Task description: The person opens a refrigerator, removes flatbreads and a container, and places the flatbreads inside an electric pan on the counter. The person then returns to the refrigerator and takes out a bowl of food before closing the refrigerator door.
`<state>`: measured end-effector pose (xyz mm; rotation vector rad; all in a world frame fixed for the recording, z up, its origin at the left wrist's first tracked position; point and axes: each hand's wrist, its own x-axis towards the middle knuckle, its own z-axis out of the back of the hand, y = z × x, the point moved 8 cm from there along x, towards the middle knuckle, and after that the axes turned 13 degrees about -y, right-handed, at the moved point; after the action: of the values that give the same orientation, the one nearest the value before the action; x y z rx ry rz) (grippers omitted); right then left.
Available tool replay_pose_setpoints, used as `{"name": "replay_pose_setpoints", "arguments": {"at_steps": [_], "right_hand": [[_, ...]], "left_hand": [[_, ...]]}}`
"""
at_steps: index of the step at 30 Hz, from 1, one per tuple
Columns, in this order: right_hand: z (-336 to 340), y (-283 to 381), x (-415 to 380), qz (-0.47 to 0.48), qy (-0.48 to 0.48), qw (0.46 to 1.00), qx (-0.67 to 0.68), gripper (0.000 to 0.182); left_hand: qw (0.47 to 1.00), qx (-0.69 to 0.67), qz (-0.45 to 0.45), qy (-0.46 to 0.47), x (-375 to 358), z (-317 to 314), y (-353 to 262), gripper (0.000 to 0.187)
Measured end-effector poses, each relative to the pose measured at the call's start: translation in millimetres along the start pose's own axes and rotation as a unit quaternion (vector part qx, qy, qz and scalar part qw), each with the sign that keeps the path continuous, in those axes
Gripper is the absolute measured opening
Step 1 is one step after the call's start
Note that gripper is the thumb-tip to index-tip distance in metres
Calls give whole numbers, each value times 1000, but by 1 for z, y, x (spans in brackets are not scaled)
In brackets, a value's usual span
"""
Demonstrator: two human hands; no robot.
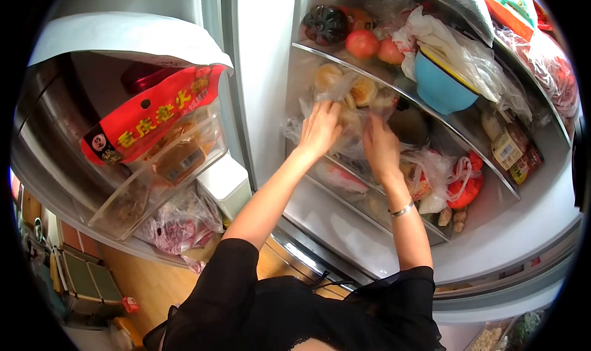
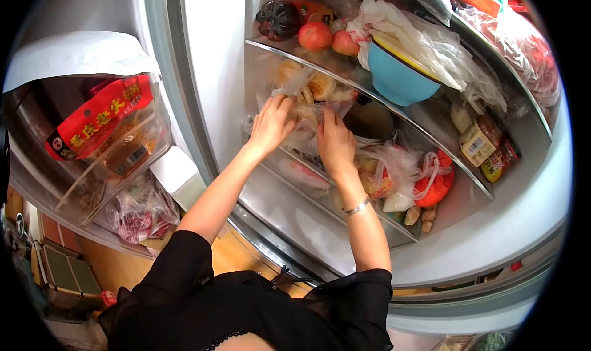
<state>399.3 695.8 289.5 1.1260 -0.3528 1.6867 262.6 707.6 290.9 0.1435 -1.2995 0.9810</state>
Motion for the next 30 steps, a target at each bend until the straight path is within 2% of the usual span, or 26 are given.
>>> {"name": "replay_pose_setpoints", "arguments": {"at_steps": [2,3,5,7,9,11,13,15,17,19,20,21,22,24,25,26,27,30], "right_hand": [[16,29,11,128,-96,986,-44,40],[13,25,13,129,-96,986,-45,40],[-14,13,11,163,24,981,-105,40],[-13,10,16,153,32,981,-113,37],[-14,8,19,145,40,981,-123,35],[-8,11,22,148,-6,984,-100,30],[-4,19,23,173,-26,981,-85,28],[-2,23,19,196,-45,977,-70,26],[-13,23,7,233,2,972,-30,24],[-8,27,-5,249,10,968,0,24],[-6,30,-10,263,19,964,31,26],[-6,27,-12,283,36,958,-13,34],[-6,23,-11,282,35,959,-15,34],[-11,7,-4,199,52,979,11,22],[-11,9,0,197,52,979,9,22],[-10,-4,10,91,41,995,5,22],[-9,-17,18,-16,29,999,1,23],[-10,-19,34,-31,-30,998,-45,25]], "left_hand": [[999,13,-31,25,5,-4,-1,38],[998,30,-50,36,6,-5,-2,40],[995,47,-70,50,3,-8,-2,42],[999,39,25,18,1,-5,14,40],[997,48,56,38,2,-6,20,39],[993,57,90,57,3,-9,26,38],[999,45,10,5,8,-6,12,35],[999,35,-9,6,9,-10,10,36],[999,25,-29,6,8,-12,9,37],[996,15,-91,2,4,-10,0,37],[996,14,-92,2,5,-11,0,37],[999,-23,-33,11,8,-11,6,37],[998,-60,26,22,10,-12,12,37],[998,-48,32,23,12,-13,10,33],[999,-4,-15,41,12,-16,6,31],[996,40,-63,57,13,-21,2,28],[995,38,-66,57,15,-25,5,28],[989,48,-121,76,17,-33,0,24]]}}
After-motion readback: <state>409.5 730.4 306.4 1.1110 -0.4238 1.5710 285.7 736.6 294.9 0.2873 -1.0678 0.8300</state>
